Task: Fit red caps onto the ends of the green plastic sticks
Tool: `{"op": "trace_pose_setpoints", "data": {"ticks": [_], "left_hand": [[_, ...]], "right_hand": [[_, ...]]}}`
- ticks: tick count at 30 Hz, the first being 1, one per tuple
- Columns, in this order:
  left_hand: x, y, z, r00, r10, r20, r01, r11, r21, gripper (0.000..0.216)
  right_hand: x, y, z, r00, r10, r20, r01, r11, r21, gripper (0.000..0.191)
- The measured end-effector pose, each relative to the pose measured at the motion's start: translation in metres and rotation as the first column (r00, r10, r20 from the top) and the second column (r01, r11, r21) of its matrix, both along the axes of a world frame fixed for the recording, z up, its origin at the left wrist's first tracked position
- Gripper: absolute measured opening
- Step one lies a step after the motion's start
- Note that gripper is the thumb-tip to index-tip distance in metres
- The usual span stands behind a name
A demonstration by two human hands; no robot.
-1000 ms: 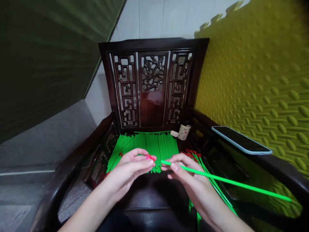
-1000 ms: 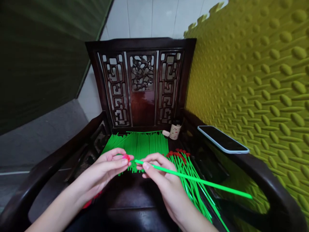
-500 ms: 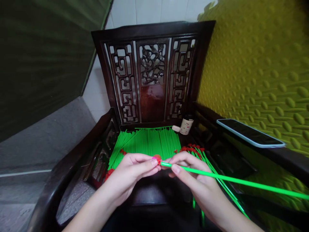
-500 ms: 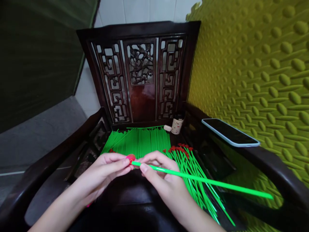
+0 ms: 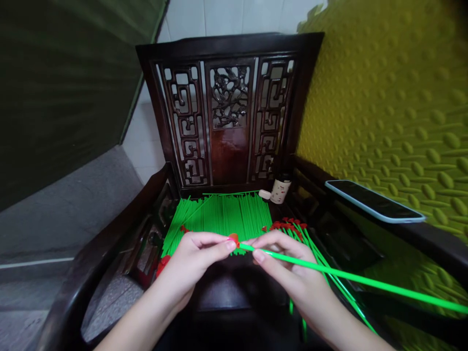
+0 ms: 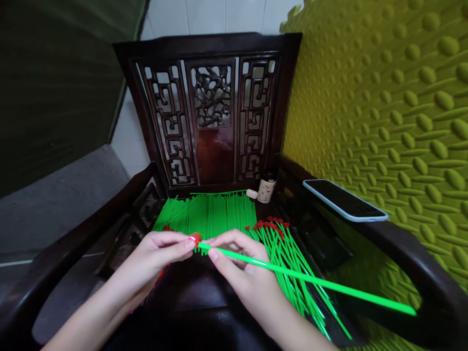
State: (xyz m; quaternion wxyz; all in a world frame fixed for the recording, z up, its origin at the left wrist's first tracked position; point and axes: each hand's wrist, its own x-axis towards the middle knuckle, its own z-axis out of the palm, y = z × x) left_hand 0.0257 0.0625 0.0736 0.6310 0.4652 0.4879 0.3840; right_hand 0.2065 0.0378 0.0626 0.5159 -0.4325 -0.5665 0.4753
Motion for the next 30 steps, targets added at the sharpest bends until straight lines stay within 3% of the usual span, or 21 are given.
{"op": "trace_pose_setpoints", "data": {"ticks": [9,15,20,25,30], "left_hand": [[0.0007,-0.0005,0.0018,0.999,-0.015,-0.035,0.016,0.999,0.04,0.012],[-0.0004,-0.0001,-0.0021,0.999,-0.046,-0.02,0.048,0.988,0.143,0.01],[-0.002,-0.0007,-0.0035,0.993,-0.056,-0.1,0.08,0.964,0.252,0.009],[-0.0017,-0.0013,-0.0019,0.979,-0.088,-0.184,0.15,0.922,0.357,0.009],[-0.0011,-0.0042,-0.0008,0.971,-0.042,-0.233,0.152,0.865,0.478,0.009]], "right_hand": [[0.0025,-0.0003,0.0028,0.995,-0.01,0.102,-0.004,0.991,0.135,0.007],[0.0019,-0.0015,-0.0005,0.999,0.031,0.018,-0.031,0.999,0.021,0.012],[-0.0003,-0.0025,-0.0011,0.99,0.072,-0.122,-0.082,0.993,-0.079,0.016],[0.0006,-0.0019,-0.0026,0.986,0.043,-0.16,-0.058,0.994,-0.093,0.017],[-0.0036,-0.004,-0.0039,0.973,0.001,-0.233,-0.028,0.993,-0.113,0.02]]}}
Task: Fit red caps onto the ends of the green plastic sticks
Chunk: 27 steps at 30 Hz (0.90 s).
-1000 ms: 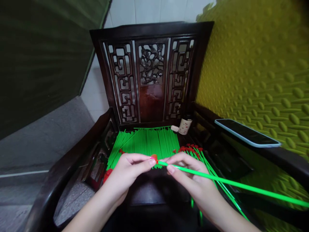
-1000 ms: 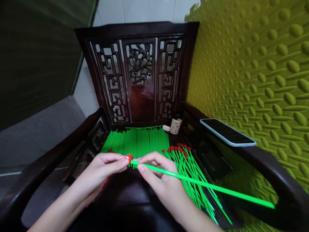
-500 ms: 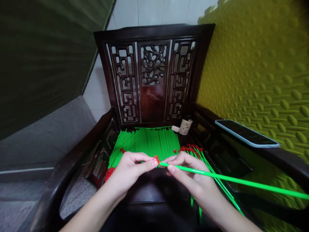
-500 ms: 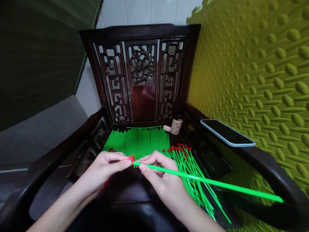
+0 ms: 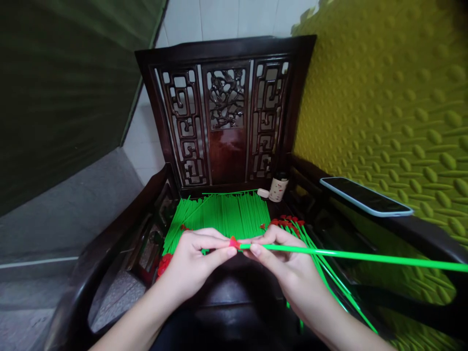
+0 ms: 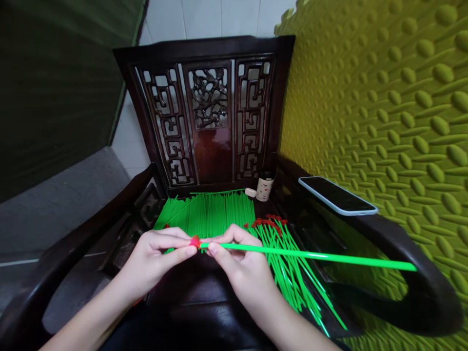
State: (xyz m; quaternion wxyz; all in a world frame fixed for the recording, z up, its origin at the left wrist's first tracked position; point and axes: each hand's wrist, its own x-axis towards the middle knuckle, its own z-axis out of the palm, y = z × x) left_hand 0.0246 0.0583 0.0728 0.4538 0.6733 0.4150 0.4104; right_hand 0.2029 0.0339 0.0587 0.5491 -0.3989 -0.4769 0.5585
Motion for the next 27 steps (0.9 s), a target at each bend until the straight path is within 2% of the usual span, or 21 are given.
{"op": "trace_pose_setpoints", "data": {"ticks": [5,13,19,21,23,25,27], "left_hand": [[0.0,-0.004,-0.001,1.0,0.005,-0.001,-0.005,0.995,0.098,0.01],[0.002,-0.009,0.002,1.0,0.011,-0.017,-0.007,0.98,0.201,0.011],[0.002,-0.003,0.0,0.999,0.039,-0.01,-0.037,0.984,0.173,0.011],[0.002,0.0,-0.001,0.998,0.058,-0.016,-0.056,0.99,0.13,0.01],[0.003,0.002,-0.001,0.999,0.048,0.003,-0.048,0.998,0.051,0.013],[0.003,0.002,-0.002,0.998,0.019,0.063,-0.016,0.999,-0.045,0.016],[0.003,0.001,-0.002,0.992,0.006,0.126,0.009,0.993,-0.118,0.014]], "right_hand": [[-0.004,-0.003,-0.002,0.996,-0.026,-0.083,0.022,0.999,-0.04,0.022],[-0.007,-0.007,0.001,0.996,-0.087,-0.012,0.087,0.995,0.043,0.021],[-0.003,-0.002,0.002,0.995,-0.061,0.075,0.052,0.991,0.122,0.014],[0.0,0.002,0.002,0.985,-0.09,0.15,0.06,0.98,0.192,0.009],[0.003,0.004,0.003,0.947,-0.193,0.256,0.104,0.941,0.323,0.005],[0.004,0.004,0.005,0.89,-0.313,0.332,0.123,0.865,0.486,0.007],[0.004,0.0,0.008,0.847,-0.383,0.369,0.085,0.783,0.617,0.011]]}}
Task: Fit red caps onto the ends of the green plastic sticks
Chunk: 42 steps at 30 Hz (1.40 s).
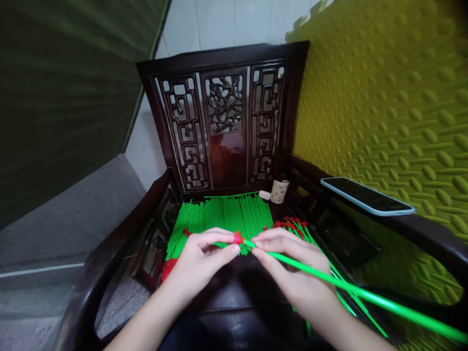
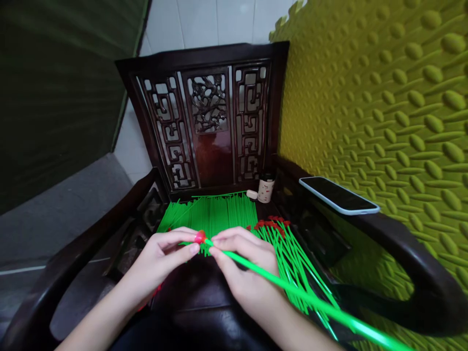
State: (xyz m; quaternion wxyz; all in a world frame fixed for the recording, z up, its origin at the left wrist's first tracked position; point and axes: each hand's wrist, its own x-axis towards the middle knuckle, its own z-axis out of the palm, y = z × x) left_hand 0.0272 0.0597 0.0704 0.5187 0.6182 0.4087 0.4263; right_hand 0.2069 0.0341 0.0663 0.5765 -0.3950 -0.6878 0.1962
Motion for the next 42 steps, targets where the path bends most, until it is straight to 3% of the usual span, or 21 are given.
{"op": "trace_pose_setpoints", "data": {"ticks": [2,5,9,13,19,27,33,42], "left_hand": [[0.0,-0.001,0.0,1.0,0.012,0.006,-0.012,1.0,-0.001,0.009],[0.0,-0.005,0.002,0.994,0.065,-0.086,-0.05,0.984,0.173,0.006],[-0.001,-0.011,0.008,0.98,0.127,-0.154,-0.043,0.888,0.457,0.011],[-0.001,-0.015,0.009,0.975,0.15,-0.167,-0.032,0.829,0.559,0.014],[0.0,-0.016,0.008,0.977,0.131,-0.168,-0.018,0.838,0.546,0.014],[0.002,-0.018,0.01,0.999,0.04,-0.031,-0.029,0.958,0.285,0.007],[0.003,-0.021,0.011,0.997,0.063,-0.047,-0.047,0.955,0.293,0.013],[0.002,-0.021,0.01,0.994,0.073,-0.085,-0.033,0.915,0.401,0.009]], "right_hand": [[-0.002,-0.004,0.002,0.997,0.011,0.074,-0.018,0.996,0.091,0.015],[-0.006,-0.009,0.004,0.994,0.022,0.103,-0.033,0.993,0.111,0.017],[-0.008,-0.011,0.004,0.997,0.038,0.07,-0.043,0.997,0.07,0.016],[-0.008,-0.012,0.004,0.995,0.065,0.075,-0.071,0.995,0.076,0.017],[-0.01,-0.015,-0.001,0.988,0.046,0.146,-0.064,0.991,0.117,0.02],[-0.013,-0.026,-0.002,0.99,-0.092,0.108,0.076,0.986,0.148,0.035],[-0.011,-0.018,0.01,0.997,0.039,0.065,-0.049,0.987,0.156,0.024],[-0.001,-0.01,0.012,0.981,0.192,0.025,-0.192,0.981,-0.018,0.013]]}}
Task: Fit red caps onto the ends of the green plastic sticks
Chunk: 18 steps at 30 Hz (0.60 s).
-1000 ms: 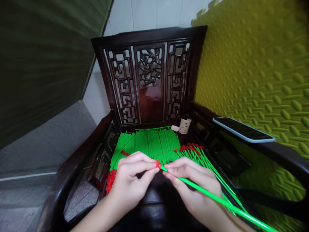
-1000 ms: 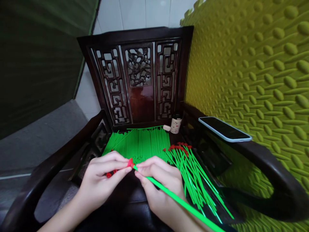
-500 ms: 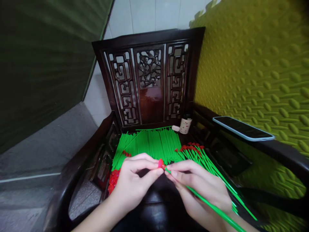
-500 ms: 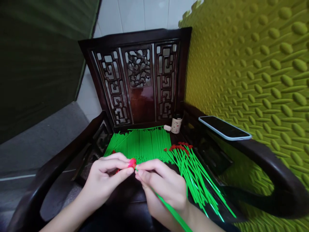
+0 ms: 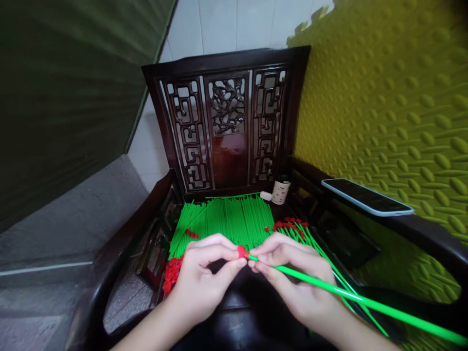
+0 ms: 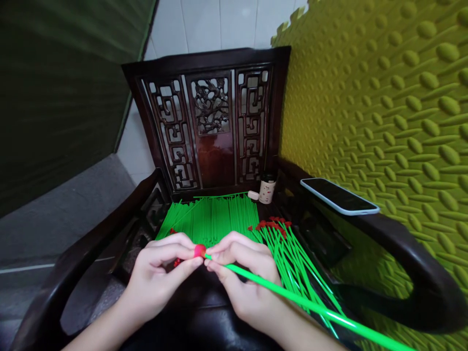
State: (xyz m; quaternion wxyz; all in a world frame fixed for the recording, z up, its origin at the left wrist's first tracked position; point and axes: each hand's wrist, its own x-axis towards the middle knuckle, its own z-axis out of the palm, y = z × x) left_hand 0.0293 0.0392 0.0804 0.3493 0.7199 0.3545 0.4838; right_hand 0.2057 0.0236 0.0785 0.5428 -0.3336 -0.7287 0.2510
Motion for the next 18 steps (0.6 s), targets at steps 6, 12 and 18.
{"op": "trace_pose_setpoints", "data": {"ticks": [6,12,18], "left_hand": [[0.0,0.0,-0.001,0.994,-0.064,-0.084,0.071,0.994,0.089,0.011],[0.001,0.007,-0.008,0.992,-0.006,-0.127,0.039,0.966,0.255,0.015],[-0.001,0.007,-0.006,0.998,0.014,-0.055,-0.005,0.988,0.156,0.017]], "right_hand": [[0.005,0.002,0.001,0.997,0.072,0.03,-0.071,0.996,-0.047,0.016],[-0.002,0.001,-0.015,0.998,-0.04,0.045,0.036,0.995,0.094,0.016],[-0.003,0.0,-0.012,0.99,-0.131,0.047,0.118,0.97,0.212,0.017]]}}
